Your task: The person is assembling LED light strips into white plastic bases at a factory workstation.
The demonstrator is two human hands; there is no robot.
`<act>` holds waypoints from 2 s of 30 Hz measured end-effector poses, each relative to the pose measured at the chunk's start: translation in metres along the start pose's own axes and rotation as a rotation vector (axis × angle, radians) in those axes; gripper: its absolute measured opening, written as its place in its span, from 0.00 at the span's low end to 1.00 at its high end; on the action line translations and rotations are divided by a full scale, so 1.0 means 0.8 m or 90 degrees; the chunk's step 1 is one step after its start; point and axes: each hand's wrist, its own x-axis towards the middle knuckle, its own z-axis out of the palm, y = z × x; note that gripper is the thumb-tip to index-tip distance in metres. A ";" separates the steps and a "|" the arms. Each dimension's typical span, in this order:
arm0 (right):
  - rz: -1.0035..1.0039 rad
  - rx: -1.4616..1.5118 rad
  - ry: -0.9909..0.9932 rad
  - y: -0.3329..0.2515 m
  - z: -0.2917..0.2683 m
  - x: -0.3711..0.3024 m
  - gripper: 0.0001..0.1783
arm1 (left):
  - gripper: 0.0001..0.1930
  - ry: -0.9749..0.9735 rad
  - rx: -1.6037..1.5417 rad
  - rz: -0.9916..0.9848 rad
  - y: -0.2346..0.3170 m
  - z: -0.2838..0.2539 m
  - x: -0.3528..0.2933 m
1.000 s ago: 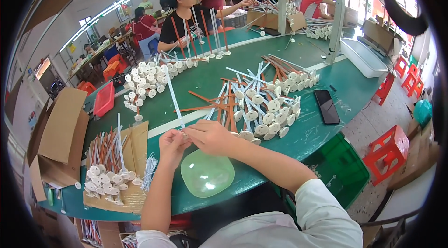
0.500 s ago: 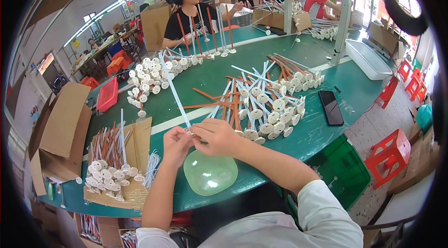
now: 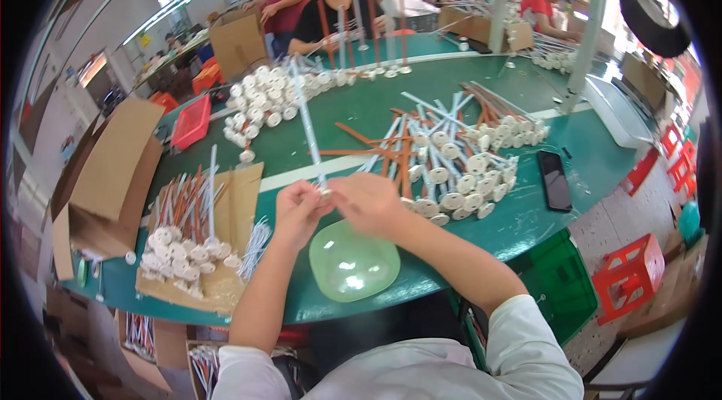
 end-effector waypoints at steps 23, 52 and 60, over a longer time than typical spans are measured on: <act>-0.024 -0.061 0.015 -0.009 0.001 0.003 0.14 | 0.10 -0.006 0.149 0.079 0.008 0.010 -0.003; 0.030 -0.021 -0.067 0.007 -0.004 -0.001 0.15 | 0.15 0.037 0.527 0.288 0.017 0.032 -0.005; 0.266 0.094 -0.165 0.001 -0.009 0.005 0.12 | 0.19 0.046 0.661 0.338 0.013 0.029 -0.002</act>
